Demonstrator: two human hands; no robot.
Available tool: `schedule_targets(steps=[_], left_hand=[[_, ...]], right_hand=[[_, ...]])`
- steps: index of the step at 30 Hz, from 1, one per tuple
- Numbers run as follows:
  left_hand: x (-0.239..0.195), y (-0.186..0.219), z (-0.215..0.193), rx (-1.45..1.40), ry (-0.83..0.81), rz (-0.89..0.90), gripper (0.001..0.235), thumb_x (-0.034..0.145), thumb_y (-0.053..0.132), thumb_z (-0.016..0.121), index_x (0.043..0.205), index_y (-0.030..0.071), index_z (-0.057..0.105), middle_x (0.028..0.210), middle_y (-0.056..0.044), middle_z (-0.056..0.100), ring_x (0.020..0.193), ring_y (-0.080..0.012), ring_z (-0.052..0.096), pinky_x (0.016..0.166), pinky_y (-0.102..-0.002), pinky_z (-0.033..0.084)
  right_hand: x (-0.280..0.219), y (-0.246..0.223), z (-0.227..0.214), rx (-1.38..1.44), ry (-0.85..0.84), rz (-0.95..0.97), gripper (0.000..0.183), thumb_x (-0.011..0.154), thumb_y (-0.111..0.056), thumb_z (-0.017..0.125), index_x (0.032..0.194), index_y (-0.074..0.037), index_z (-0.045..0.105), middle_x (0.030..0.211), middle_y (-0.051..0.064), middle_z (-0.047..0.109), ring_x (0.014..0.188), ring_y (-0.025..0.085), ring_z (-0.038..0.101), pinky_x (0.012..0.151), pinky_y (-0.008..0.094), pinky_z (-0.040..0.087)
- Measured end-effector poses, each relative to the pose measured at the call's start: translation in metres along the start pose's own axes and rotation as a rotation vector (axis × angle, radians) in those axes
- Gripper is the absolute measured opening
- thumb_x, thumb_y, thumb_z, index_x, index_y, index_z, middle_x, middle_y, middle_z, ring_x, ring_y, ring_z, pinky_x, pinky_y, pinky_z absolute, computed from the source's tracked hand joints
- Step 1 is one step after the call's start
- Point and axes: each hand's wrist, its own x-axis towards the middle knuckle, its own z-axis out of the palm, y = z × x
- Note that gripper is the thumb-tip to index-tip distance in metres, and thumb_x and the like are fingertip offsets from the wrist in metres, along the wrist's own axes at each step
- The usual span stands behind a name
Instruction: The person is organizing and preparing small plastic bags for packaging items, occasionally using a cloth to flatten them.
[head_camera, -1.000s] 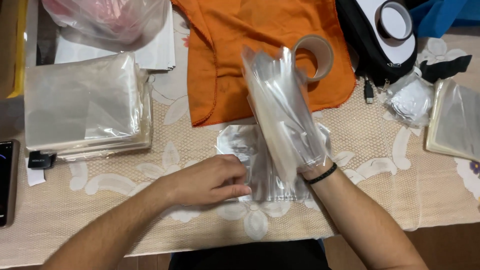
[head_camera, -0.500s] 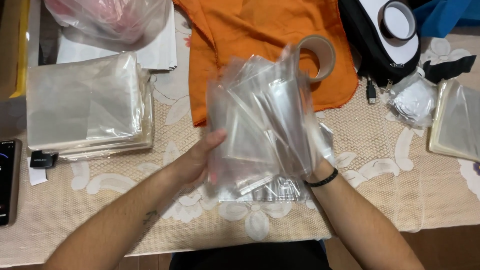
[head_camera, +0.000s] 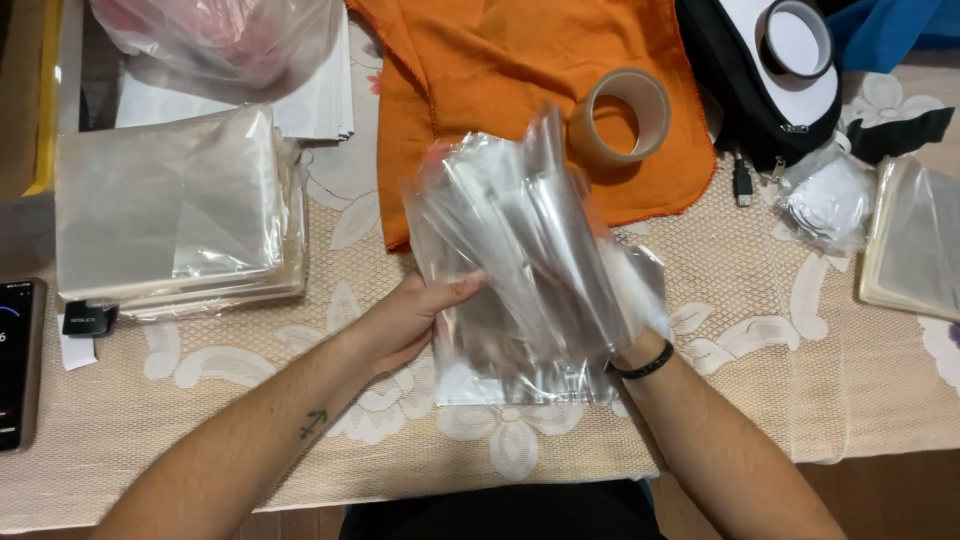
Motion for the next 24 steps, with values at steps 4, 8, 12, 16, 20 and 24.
schedule_targets(steps=[4, 8, 12, 16, 20, 24], left_hand=[[0.013, -0.024, -0.019, -0.077, 0.088, 0.009, 0.050, 0.094, 0.028, 0.066, 0.132, -0.003, 0.062, 0.119, -0.017, 0.070, 0.111, -0.0286, 0.069, 0.095, -0.051, 0.056], [0.007, -0.010, -0.004, -0.027, 0.094, 0.016, 0.061, 0.095, 0.027, 0.064, 0.149, 0.005, 0.044, 0.126, -0.014, 0.066, 0.117, -0.0310, 0.066, 0.098, -0.053, 0.055], [0.003, -0.006, 0.006, -0.074, 0.148, -0.028, 0.060, 0.093, 0.027, 0.068, 0.145, 0.005, 0.051, 0.125, -0.018, 0.068, 0.116, -0.0316, 0.067, 0.098, -0.055, 0.053], [0.001, -0.001, 0.010, -0.102, 0.161, -0.042, 0.056, 0.095, 0.030, 0.064, 0.145, 0.008, 0.051, 0.123, -0.018, 0.069, 0.113, -0.0318, 0.068, 0.096, -0.055, 0.055], [0.045, -0.056, -0.056, -0.076, 0.128, -0.006, 0.072, 0.101, 0.055, 0.045, 0.153, 0.007, 0.036, 0.134, -0.016, 0.061, 0.125, -0.0281, 0.060, 0.107, -0.051, 0.046], [0.059, -0.074, -0.071, -0.070, 0.107, 0.018, 0.078, 0.100, 0.064, 0.039, 0.153, 0.007, 0.035, 0.132, -0.015, 0.061, 0.123, -0.0274, 0.059, 0.108, -0.048, 0.047]], right_hand=[[0.000, 0.002, 0.006, -0.110, 0.035, -0.051, 0.061, 0.091, -0.050, 0.058, 0.126, 0.000, 0.065, 0.117, 0.026, 0.068, 0.111, 0.041, 0.060, 0.106, 0.052, 0.040], [0.000, 0.007, 0.011, -0.223, 0.074, -0.099, 0.064, 0.092, -0.053, 0.057, 0.127, 0.000, 0.065, 0.120, 0.027, 0.068, 0.113, 0.042, 0.059, 0.107, 0.051, 0.039], [0.003, 0.016, 0.013, -0.338, 0.110, -0.146, 0.067, 0.092, -0.056, 0.057, 0.128, 0.001, 0.065, 0.122, 0.027, 0.068, 0.115, 0.044, 0.058, 0.109, 0.051, 0.037], [0.005, 0.078, 0.057, -0.302, 0.063, -0.288, 0.032, 0.082, -0.027, 0.056, 0.106, -0.006, 0.062, 0.097, 0.015, 0.064, 0.095, 0.036, 0.062, 0.088, 0.046, 0.044], [0.004, 0.057, 0.030, 0.184, -0.166, -0.325, 0.014, 0.088, 0.005, 0.053, 0.090, -0.004, 0.063, 0.071, 0.010, 0.067, 0.072, 0.029, 0.069, 0.066, 0.036, 0.054], [0.010, 0.044, 0.022, 0.197, -0.288, -0.014, 0.021, 0.083, -0.006, 0.059, 0.095, -0.017, 0.073, 0.071, 0.001, 0.068, 0.068, 0.018, 0.065, 0.064, 0.030, 0.049]])
